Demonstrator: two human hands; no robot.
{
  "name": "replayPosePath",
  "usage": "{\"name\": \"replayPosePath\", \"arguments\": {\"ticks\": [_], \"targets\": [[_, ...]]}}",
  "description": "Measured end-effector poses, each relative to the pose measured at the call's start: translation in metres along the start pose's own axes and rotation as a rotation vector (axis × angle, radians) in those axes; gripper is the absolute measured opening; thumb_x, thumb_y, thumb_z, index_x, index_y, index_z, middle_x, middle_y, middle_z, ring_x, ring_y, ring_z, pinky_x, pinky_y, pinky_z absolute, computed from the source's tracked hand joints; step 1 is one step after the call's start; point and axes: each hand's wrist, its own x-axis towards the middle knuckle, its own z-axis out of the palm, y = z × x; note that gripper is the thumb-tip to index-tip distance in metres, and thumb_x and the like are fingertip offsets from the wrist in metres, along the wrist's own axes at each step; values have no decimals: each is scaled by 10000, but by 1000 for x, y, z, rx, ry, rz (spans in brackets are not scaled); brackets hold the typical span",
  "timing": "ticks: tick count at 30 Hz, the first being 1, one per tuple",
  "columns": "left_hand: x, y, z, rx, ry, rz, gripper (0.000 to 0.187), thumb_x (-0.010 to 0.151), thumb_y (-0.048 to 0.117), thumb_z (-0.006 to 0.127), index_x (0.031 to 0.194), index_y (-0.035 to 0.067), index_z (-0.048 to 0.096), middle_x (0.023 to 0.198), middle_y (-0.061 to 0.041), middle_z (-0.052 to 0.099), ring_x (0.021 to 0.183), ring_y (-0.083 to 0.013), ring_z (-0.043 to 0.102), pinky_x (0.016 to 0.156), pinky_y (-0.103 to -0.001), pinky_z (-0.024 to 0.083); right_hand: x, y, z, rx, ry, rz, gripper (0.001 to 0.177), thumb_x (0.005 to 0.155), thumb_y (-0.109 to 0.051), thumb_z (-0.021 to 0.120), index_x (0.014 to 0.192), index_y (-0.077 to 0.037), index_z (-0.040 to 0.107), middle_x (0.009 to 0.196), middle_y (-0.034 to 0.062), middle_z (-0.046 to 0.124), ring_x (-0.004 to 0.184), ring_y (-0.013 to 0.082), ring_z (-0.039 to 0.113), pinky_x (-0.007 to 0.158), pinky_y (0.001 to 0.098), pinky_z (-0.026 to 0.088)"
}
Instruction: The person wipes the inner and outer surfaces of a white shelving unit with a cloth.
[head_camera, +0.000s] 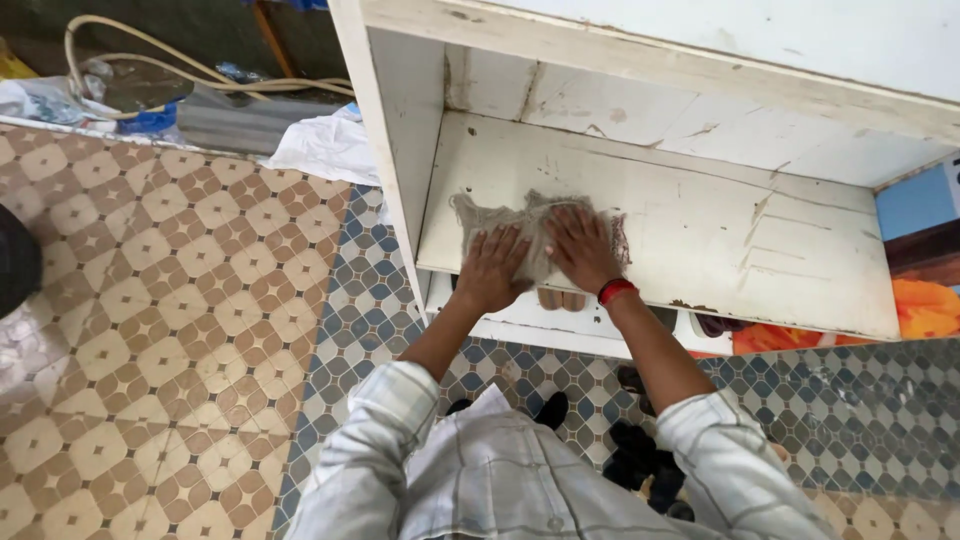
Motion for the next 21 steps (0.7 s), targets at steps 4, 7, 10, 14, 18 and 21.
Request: {"name": "replayPosePath", "arguments": {"ticks": [4, 7, 10, 14, 18, 21], "targets": [[27, -27, -6, -77, 89, -110, 769, 997, 622, 455, 1593, 157, 312, 1679, -141, 206, 1551, -336, 150, 1256, -515, 77, 44, -19, 6, -147, 36, 86, 590, 1082, -492, 353, 1595, -203, 378, 1700, 115, 211, 1574, 386, 124, 1244, 602, 62], [16, -50, -12, 6, 127, -163, 802, 974, 608, 481, 1602, 133, 328, 1687, -152, 228, 1558, -339, 175, 1262, -526, 87, 45, -54, 15, -48, 104, 29, 580, 1053, -423, 360, 1597, -225, 386, 1699, 101, 225, 1561, 390, 128, 1228, 603, 59], [-17, -47, -8, 109, 124, -143, 772, 1012, 613, 440, 1614, 141, 334, 1683, -151, 250, 1570, -341, 202, 1282, -555, 92, 15, -59, 9, 8, 50, -48, 559, 1079, -436, 353, 1589, -211, 388, 1704, 95, 241, 1581, 361, 148, 1272, 567, 77], [-27, -22, 3, 82, 137, -96, 736, 998, 567, 425, 1580, 126, 331, 1659, -167, 240, 1535, -354, 181, 1231, -569, 89, -12, -36, -7, -17, 25, -93, 556, 1076, -435, 348, 1582, -208, 387, 1693, 85, 240, 1562, 366, 140, 1245, 574, 72], [-4, -18, 2, -5, 114, -103, 726, 1009, 557, 420, 1591, 132, 332, 1674, -148, 232, 1549, -337, 165, 1249, -558, 82, 18, -28, -10, -49, 36, 19, 573, 1079, -466, 351, 1586, -201, 384, 1690, 79, 251, 1562, 368, 146, 1248, 575, 84], [-3, -18, 3, -24, 118, -106, 737, 1007, 563, 427, 1589, 119, 340, 1678, -140, 233, 1566, -333, 164, 1260, -547, 72, 24, -50, 10, -59, 97, 44, 574, 1082, -454, 346, 1593, -196, 386, 1693, 98, 249, 1559, 380, 148, 1237, 586, 83]]}}
